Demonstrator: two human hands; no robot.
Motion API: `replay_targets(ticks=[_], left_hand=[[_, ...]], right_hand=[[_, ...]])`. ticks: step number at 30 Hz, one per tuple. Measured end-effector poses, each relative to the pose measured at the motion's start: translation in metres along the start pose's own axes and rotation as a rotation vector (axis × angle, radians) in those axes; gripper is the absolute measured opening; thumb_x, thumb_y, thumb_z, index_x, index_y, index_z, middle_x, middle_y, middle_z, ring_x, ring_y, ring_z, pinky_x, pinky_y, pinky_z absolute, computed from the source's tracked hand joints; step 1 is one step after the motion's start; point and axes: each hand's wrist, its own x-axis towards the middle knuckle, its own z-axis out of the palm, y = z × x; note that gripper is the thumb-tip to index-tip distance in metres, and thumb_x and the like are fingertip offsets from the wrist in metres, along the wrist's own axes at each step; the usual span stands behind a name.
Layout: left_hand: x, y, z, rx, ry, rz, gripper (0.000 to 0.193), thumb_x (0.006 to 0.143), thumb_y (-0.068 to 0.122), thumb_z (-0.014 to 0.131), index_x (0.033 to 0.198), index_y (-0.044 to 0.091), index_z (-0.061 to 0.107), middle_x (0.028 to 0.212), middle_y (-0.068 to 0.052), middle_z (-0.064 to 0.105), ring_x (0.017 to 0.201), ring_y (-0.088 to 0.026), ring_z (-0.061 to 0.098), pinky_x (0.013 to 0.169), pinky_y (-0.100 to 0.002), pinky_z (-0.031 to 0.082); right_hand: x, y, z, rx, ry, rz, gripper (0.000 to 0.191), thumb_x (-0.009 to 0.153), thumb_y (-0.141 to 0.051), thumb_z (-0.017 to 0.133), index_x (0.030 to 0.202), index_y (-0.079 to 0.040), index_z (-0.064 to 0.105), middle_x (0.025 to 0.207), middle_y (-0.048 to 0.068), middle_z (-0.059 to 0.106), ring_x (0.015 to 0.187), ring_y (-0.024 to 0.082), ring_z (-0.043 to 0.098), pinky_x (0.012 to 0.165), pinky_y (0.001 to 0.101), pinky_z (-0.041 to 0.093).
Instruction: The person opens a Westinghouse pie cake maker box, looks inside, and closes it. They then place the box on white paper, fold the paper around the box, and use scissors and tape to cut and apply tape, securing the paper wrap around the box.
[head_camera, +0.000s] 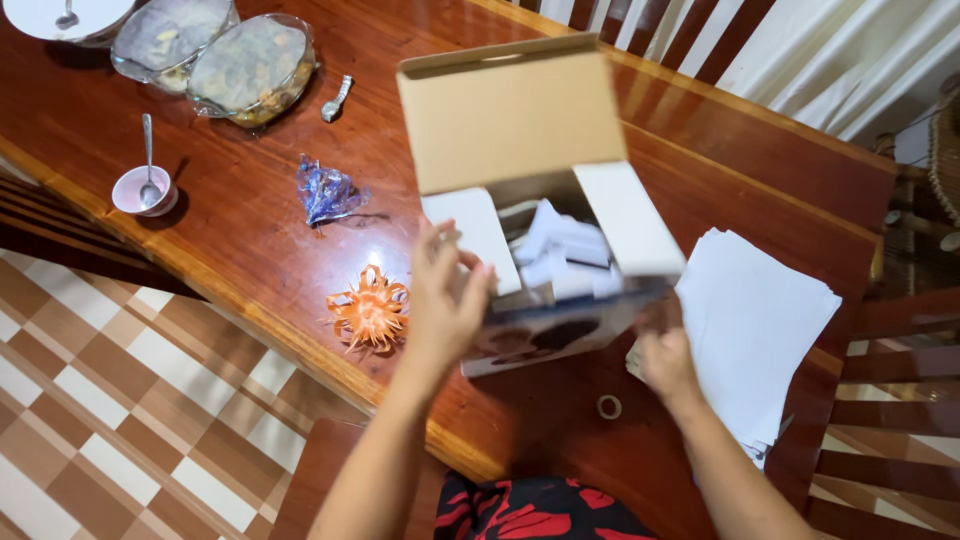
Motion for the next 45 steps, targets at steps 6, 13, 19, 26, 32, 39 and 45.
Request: replay_targets(ticks=[6,13,19,26,32,39,45], left_hand=[[-0.016,0.044,-0.024,0.118,-0.191,-0.016,0.03,0.091,0.018,0.074,0.121,0.015,0.075,0.162,-0.026,0.034,0.152,-0.055,0.023,0.118,-0.061,0.03],[0.008,0.082,-0.008,0.44,-0.432,0.076,0.024,0.082,0.025,0.077,0.103,0.015,0.072,0.162,-0.022,0.02,0.148,-0.057,0.017,0.101,-0.082,0.026],[-0.006,0.056,-0.021,0.147,-0.047,-0.085,0.04,0.079,-0.009,0.056,0.116,0.007,0.059,0.142,-0.031,0.038,0.126,-0.047,0.048,0.099,-0.045,0.051],[-0.083,0.03,-0.029,-0.641,0.329,-0.381,0.03,0.1,-0.008,0.061,0.111,0.008,0.039,0.097,-0.004,0.052,0.082,-0.009,0.055,0.071,-0.024,0.047],[-0.141,0.043,-0.021,-0.719,0.5,-0.309,0.038,0.095,-0.013,0.063,0.111,0.01,0.037,0.098,-0.01,0.061,0.08,-0.011,0.062,0.073,-0.024,0.051],[-0.169,0.047,-0.013,-0.702,0.623,-0.29,0.039,0.091,-0.016,0.059,0.109,0.01,0.037,0.105,-0.015,0.063,0.092,-0.015,0.063,0.089,-0.027,0.05],[-0.178,0.048,-0.014,-0.724,0.651,-0.199,0.038,0.094,-0.019,0.057,0.112,0.009,0.038,0.106,-0.019,0.062,0.1,-0.017,0.062,0.101,-0.033,0.049]], right_hand=[[-0.008,-0.072,-0.019,0.126,-0.091,-0.346,0.07,0.105,-0.041,0.057,0.163,-0.009,0.035,0.168,0.019,0.035,0.153,0.025,0.039,0.127,0.0376,0.031],[0.011,-0.135,-0.006,-0.543,-0.115,-0.249,0.021,0.093,-0.025,0.072,0.113,-0.02,0.077,0.168,0.029,0.029,0.141,0.039,0.048,0.1,0.0418,0.048],[0.01,-0.136,-0.005,-0.776,-0.081,-0.424,0.031,0.092,-0.021,0.071,0.121,-0.015,0.068,0.151,0.034,0.045,0.128,0.046,0.057,0.1,0.0496,0.051],[-0.01,-0.128,-0.02,-0.809,0.022,-0.095,0.057,0.096,-0.011,0.056,0.152,-0.017,0.051,0.115,0.025,0.068,0.096,0.035,0.07,0.087,0.0446,0.059],[-0.039,-0.128,-0.069,-0.79,0.252,-0.396,0.04,0.103,0.003,0.038,0.142,0.003,0.047,0.121,0.026,0.066,0.084,0.031,0.067,0.075,0.0362,0.056],[-0.055,-0.091,-0.094,0.118,0.39,0.042,0.034,0.106,0.006,0.031,0.13,0.005,0.055,0.113,0.021,0.064,0.072,0.015,0.06,0.064,0.0259,0.053],[-0.066,-0.064,-0.106,0.35,0.404,0.131,0.034,0.105,0.007,0.03,0.127,0.003,0.055,0.112,0.02,0.065,0.086,0.017,0.069,0.07,0.0281,0.058]])
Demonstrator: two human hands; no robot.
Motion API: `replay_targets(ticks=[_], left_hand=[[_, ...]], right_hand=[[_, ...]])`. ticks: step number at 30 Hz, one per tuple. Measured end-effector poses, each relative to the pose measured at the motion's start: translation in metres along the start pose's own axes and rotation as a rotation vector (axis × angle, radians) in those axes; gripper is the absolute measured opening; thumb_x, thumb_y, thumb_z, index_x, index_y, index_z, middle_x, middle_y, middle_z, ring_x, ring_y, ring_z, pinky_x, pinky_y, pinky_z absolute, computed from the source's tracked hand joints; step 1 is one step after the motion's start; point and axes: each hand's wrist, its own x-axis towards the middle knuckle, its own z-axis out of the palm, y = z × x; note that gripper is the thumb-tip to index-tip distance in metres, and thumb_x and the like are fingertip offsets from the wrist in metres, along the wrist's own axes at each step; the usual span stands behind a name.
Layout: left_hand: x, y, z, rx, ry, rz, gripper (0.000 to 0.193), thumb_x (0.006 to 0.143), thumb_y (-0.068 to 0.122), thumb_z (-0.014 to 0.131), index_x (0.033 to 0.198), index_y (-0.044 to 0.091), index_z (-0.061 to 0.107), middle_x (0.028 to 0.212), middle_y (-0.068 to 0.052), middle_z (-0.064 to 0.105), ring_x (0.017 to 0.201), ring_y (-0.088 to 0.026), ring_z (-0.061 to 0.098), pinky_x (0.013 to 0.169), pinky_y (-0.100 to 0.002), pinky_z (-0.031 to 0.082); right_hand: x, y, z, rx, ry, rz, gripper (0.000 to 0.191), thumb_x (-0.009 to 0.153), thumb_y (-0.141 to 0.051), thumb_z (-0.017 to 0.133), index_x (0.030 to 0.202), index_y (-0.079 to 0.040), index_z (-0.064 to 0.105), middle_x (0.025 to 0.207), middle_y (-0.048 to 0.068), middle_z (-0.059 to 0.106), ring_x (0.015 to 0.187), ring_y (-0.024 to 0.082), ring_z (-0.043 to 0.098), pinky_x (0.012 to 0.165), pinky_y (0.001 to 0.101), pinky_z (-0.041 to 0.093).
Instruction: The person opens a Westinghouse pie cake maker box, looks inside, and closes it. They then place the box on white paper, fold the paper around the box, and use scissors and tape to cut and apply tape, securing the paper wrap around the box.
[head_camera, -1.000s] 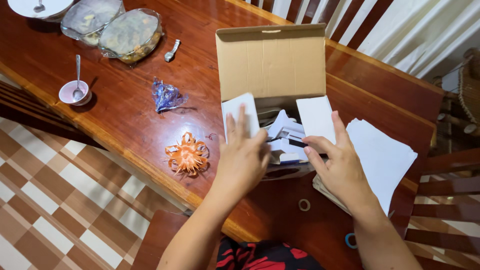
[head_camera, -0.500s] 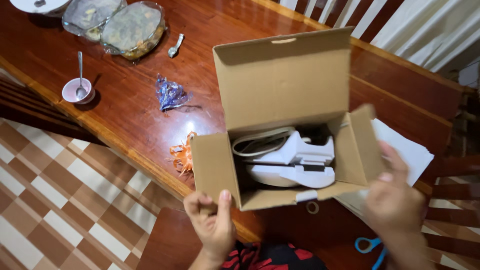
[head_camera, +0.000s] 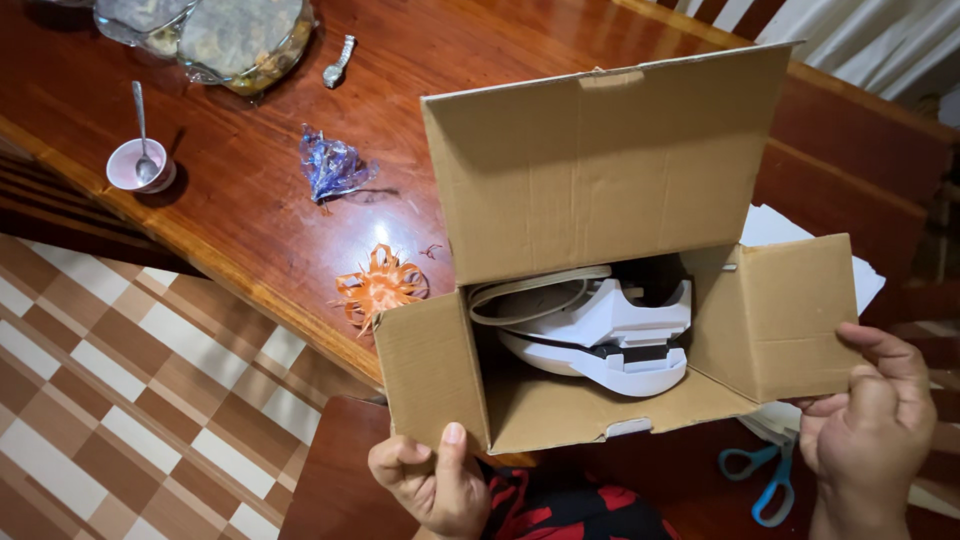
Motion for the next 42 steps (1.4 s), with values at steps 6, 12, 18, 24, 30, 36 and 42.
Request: replay_targets(ticks=[6,12,18,24,30,36,42], left_hand=[[0.004,0.006,0.013,-0.033,0.102,0.004,0.036,0.088,-0.018,0.055,0.107,0.008,0.038,0.116,-0.027,0.062,0.11,-0.027,0.064,0.105,-0.041,0.05],[0.005,0.004,0.012,-0.07,0.15,0.023,0.036,0.088,-0.019,0.058,0.107,0.006,0.041,0.114,-0.028,0.062,0.11,-0.028,0.063,0.107,-0.043,0.049],[0.001,-0.007,0.001,-0.046,0.158,0.084,0.032,0.087,-0.017,0.061,0.097,0.006,0.041,0.109,-0.027,0.062,0.105,-0.027,0.064,0.106,-0.041,0.049],[-0.002,0.003,0.018,0.078,0.032,0.183,0.027,0.091,-0.012,0.057,0.106,0.008,0.046,0.129,-0.031,0.054,0.116,-0.031,0.058,0.105,-0.046,0.05],[0.038,0.018,0.053,0.405,-0.575,0.387,0.023,0.092,-0.002,0.054,0.111,0.008,0.062,0.156,-0.034,0.036,0.15,-0.052,0.036,0.124,-0.064,0.028],[0.09,0.024,0.102,1.167,-0.93,0.459,0.032,0.085,0.025,0.065,0.112,0.009,0.069,0.145,-0.032,0.048,0.135,-0.054,0.041,0.109,-0.068,0.027],[0.13,0.003,0.118,1.236,-0.981,0.157,0.047,0.097,0.035,0.061,0.136,0.009,0.064,0.133,-0.027,0.06,0.127,-0.047,0.055,0.108,-0.06,0.038]], right_hand=[[-0.007,0.011,-0.009,0.026,-0.023,-0.029,0.026,0.11,0.007,0.032,0.121,0.003,0.056,0.106,0.018,0.064,0.066,0.011,0.056,0.068,0.0236,0.052],[-0.016,0.0,0.005,-0.047,0.001,-0.081,0.029,0.108,0.006,0.032,0.121,0.004,0.058,0.1,0.012,0.064,0.059,0.006,0.049,0.056,0.0189,0.042],[-0.023,0.007,0.008,-0.01,0.126,-0.128,0.029,0.103,0.005,0.035,0.116,0.0,0.061,0.085,0.006,0.06,0.048,0.002,0.041,0.045,0.0161,0.033],[-0.029,0.026,0.003,-0.385,0.094,-0.532,0.026,0.108,0.01,0.031,0.127,0.007,0.049,0.116,0.014,0.053,0.093,0.011,0.055,0.081,0.0217,0.048],[-0.036,0.016,0.043,-0.451,0.061,-0.725,0.036,0.101,-0.011,0.042,0.131,0.009,0.041,0.125,0.021,0.05,0.105,0.021,0.059,0.085,0.0298,0.056],[-0.028,0.008,0.1,-0.857,-0.38,-0.765,0.036,0.1,-0.033,0.063,0.125,-0.008,0.066,0.144,0.013,0.059,0.143,0.04,0.048,0.117,0.0496,0.04],[-0.007,0.018,0.124,-1.025,-0.402,-0.851,0.058,0.087,-0.046,0.069,0.129,-0.006,0.066,0.143,0.016,0.056,0.139,0.04,0.044,0.115,0.0618,0.024]])
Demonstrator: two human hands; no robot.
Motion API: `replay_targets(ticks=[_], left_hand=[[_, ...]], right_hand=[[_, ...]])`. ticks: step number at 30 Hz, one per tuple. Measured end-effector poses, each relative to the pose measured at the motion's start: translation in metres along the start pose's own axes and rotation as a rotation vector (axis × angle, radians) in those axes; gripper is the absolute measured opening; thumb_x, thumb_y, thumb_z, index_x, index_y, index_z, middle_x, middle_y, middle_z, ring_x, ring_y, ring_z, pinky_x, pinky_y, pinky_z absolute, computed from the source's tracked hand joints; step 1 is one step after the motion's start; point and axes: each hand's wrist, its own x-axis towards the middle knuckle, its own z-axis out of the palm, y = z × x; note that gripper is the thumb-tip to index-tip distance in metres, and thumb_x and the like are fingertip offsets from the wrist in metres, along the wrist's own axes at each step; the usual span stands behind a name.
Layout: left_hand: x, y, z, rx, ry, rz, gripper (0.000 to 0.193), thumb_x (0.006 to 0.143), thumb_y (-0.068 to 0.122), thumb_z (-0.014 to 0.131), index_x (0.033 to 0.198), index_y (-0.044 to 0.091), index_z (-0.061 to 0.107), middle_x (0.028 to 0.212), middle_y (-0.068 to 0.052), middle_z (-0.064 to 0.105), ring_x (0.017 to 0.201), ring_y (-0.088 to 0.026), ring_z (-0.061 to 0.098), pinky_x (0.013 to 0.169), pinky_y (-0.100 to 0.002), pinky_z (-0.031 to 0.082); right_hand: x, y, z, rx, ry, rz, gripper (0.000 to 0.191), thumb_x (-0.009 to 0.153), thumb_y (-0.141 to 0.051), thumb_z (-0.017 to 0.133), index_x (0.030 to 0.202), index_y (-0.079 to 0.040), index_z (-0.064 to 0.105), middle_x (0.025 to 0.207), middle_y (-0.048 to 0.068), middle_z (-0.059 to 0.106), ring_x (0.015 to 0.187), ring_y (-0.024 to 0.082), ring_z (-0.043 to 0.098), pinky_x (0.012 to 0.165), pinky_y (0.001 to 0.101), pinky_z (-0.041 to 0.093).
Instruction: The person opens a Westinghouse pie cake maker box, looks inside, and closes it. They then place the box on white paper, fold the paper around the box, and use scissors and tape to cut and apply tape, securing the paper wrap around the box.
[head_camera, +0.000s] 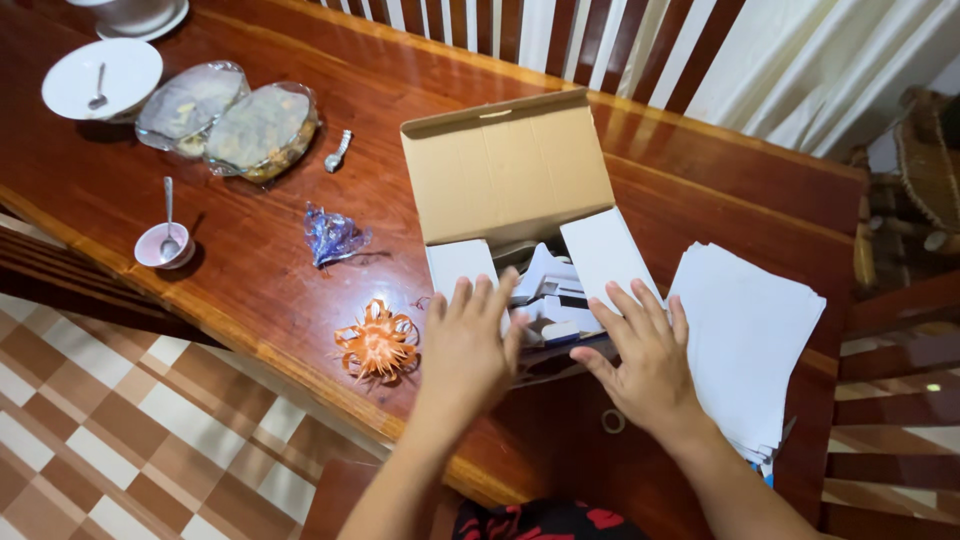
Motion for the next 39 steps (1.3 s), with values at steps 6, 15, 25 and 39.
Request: replay_targets(ticks=[6,15,25,39], left_hand=[[0.082,-0.079,0.014,-0.5,0.416,-0.002,0.08,0.081,0.004,0.079,0.146,-0.009,0.034,0.141,-0.027,0.051,0.13,-0.037,0.053,0.108,-0.042,0.044],[0.064,-0.097,0.04,-0.974,0.218,0.099,0.069,0.072,0.008,0.081,0.132,0.006,0.048,0.126,-0.014,0.061,0.125,-0.029,0.058,0.117,-0.043,0.041],[-0.019,-0.074,-0.02,-0.664,-0.122,0.206,0.068,0.071,0.013,0.074,0.137,0.014,0.058,0.169,-0.019,0.026,0.162,-0.043,0.007,0.126,-0.055,0.017],[-0.019,-0.059,-0.007,-0.537,0.026,0.207,0.041,0.078,0.006,0.08,0.116,0.021,0.079,0.157,-0.013,0.05,0.159,-0.046,0.013,0.125,-0.056,0.02]], right_hand=[[0.002,0.008,0.015,0.054,0.049,0.018,0.052,0.089,-0.043,0.07,0.13,-0.011,0.067,0.144,0.013,0.056,0.144,0.039,0.041,0.121,0.0628,0.021],[-0.007,-0.003,0.034,0.22,0.266,0.012,0.048,0.077,-0.029,0.085,0.12,-0.014,0.07,0.125,0.004,0.068,0.137,0.037,0.047,0.119,0.0568,0.021],[-0.021,-0.011,0.036,0.28,0.306,-0.041,0.045,0.071,-0.015,0.089,0.112,-0.014,0.072,0.097,-0.001,0.07,0.119,0.031,0.055,0.125,0.0499,0.006],[-0.014,-0.023,0.032,0.248,0.412,-0.008,0.029,0.081,-0.014,0.086,0.108,-0.018,0.074,0.103,-0.005,0.069,0.109,0.022,0.058,0.118,0.0415,0.025]])
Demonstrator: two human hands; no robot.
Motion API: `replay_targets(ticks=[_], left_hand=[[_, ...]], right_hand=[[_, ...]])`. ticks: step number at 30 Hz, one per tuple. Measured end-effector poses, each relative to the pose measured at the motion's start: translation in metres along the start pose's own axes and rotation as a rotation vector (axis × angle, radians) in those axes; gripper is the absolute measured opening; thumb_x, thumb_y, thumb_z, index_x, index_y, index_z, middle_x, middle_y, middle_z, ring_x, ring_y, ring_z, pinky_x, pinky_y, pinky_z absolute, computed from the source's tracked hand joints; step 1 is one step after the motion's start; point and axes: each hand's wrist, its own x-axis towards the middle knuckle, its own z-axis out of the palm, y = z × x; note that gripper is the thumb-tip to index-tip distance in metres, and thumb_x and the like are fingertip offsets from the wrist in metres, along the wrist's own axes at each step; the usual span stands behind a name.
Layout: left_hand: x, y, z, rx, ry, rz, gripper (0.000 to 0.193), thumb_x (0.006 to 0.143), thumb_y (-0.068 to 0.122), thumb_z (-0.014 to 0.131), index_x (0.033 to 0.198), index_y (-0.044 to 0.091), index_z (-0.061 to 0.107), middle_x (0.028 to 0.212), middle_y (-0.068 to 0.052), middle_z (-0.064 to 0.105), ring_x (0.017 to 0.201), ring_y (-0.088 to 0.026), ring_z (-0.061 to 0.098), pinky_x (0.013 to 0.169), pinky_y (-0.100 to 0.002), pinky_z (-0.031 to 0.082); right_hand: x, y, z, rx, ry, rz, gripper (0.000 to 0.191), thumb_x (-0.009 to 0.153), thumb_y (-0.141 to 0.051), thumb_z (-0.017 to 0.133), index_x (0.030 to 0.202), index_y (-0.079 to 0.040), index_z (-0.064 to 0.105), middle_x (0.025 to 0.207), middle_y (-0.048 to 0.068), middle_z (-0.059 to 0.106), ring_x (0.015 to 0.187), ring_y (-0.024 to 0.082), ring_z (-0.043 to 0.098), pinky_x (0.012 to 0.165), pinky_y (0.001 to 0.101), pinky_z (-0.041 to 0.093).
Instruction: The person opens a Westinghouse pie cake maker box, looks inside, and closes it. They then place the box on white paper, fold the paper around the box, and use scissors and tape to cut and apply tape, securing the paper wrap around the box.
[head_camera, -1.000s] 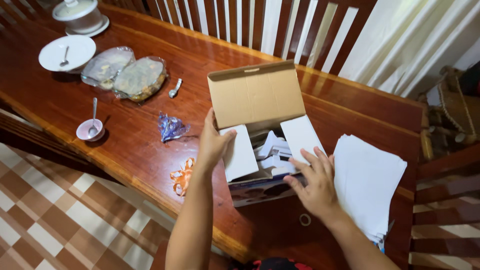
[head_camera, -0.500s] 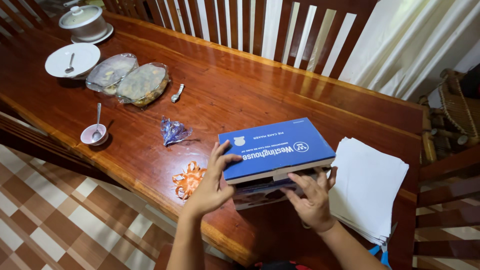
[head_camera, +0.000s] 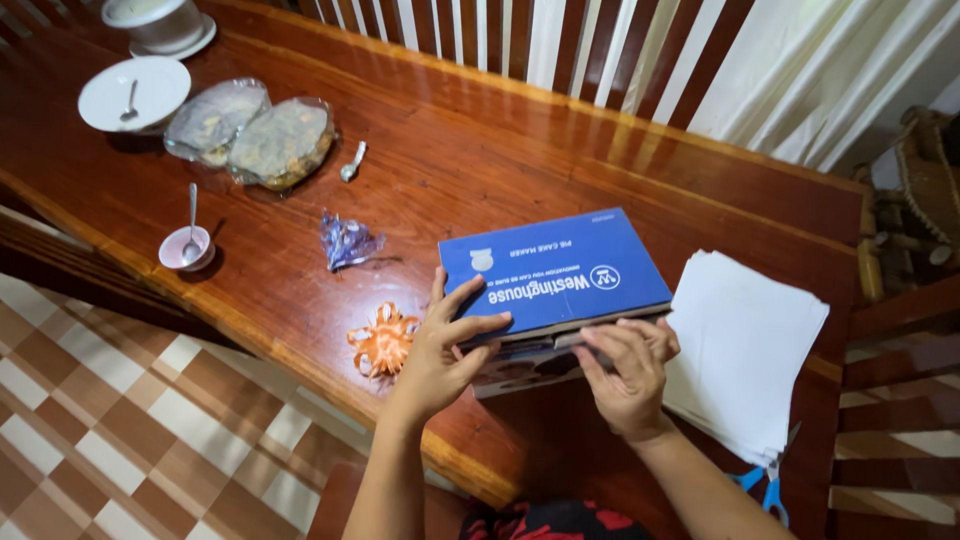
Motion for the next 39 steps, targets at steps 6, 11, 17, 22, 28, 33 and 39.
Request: replay_targets(ticks=[6,11,17,22,28,33,39], left_hand=[[-0.007,-0.001,0.005,-0.018,0.042,0.009,0.039,0.081,0.007,0.079,0.117,0.021,0.079,0.155,-0.014,0.053,0.159,-0.049,0.016,0.125,-0.055,0.023],[-0.006,0.006,0.004,-0.007,0.032,0.004,0.038,0.081,0.007,0.079,0.116,0.021,0.079,0.154,-0.014,0.053,0.158,-0.05,0.016,0.125,-0.056,0.024],[-0.002,0.015,-0.004,0.068,-0.024,-0.015,0.037,0.079,0.009,0.08,0.115,0.021,0.08,0.152,-0.013,0.055,0.157,-0.05,0.019,0.125,-0.057,0.024],[0.001,0.021,-0.008,0.114,-0.069,-0.038,0.038,0.075,0.021,0.088,0.113,0.021,0.08,0.152,-0.013,0.054,0.154,-0.05,0.019,0.121,-0.057,0.026],[0.002,0.018,-0.006,0.179,-0.044,0.03,0.045,0.071,0.021,0.092,0.114,0.023,0.079,0.15,-0.014,0.054,0.152,-0.051,0.024,0.119,-0.056,0.033],[-0.002,0.014,-0.003,0.193,-0.028,0.046,0.042,0.072,0.019,0.09,0.112,0.023,0.079,0.149,-0.016,0.056,0.15,-0.054,0.028,0.117,-0.055,0.036],[-0.005,0.006,0.0,0.183,0.012,0.072,0.037,0.075,0.019,0.089,0.111,0.022,0.08,0.145,-0.015,0.06,0.15,-0.052,0.032,0.118,-0.054,0.038]], right_hand=[[0.007,0.0,-0.005,-0.17,-0.049,-0.083,0.026,0.085,-0.019,0.086,0.11,-0.018,0.078,0.1,-0.005,0.065,0.105,0.02,0.053,0.112,0.0427,0.027],[0.01,0.001,-0.01,-0.172,-0.066,-0.111,0.024,0.086,-0.021,0.086,0.109,-0.018,0.078,0.098,-0.005,0.065,0.105,0.019,0.053,0.112,0.042,0.027],[0.013,0.002,-0.009,-0.156,-0.062,-0.112,0.022,0.087,-0.023,0.087,0.106,-0.018,0.077,0.099,-0.005,0.066,0.104,0.018,0.054,0.113,0.042,0.027],[0.024,0.001,-0.015,-0.13,-0.098,-0.13,0.027,0.086,-0.026,0.084,0.112,-0.022,0.077,0.111,0.003,0.065,0.113,0.027,0.053,0.118,0.0441,0.023],[0.041,0.0,-0.021,-0.028,-0.279,-0.075,0.029,0.085,-0.022,0.082,0.114,-0.023,0.078,0.125,-0.002,0.07,0.125,0.022,0.059,0.121,0.0475,0.02],[0.047,0.0,-0.021,-0.001,-0.324,-0.028,0.023,0.082,-0.02,0.083,0.104,-0.023,0.079,0.12,-0.005,0.071,0.12,0.021,0.06,0.112,0.0423,0.028],[0.05,-0.003,-0.012,-0.016,-0.267,-0.057,0.016,0.083,-0.015,0.084,0.097,-0.02,0.076,0.115,-0.005,0.071,0.114,0.022,0.06,0.104,0.0396,0.033]])
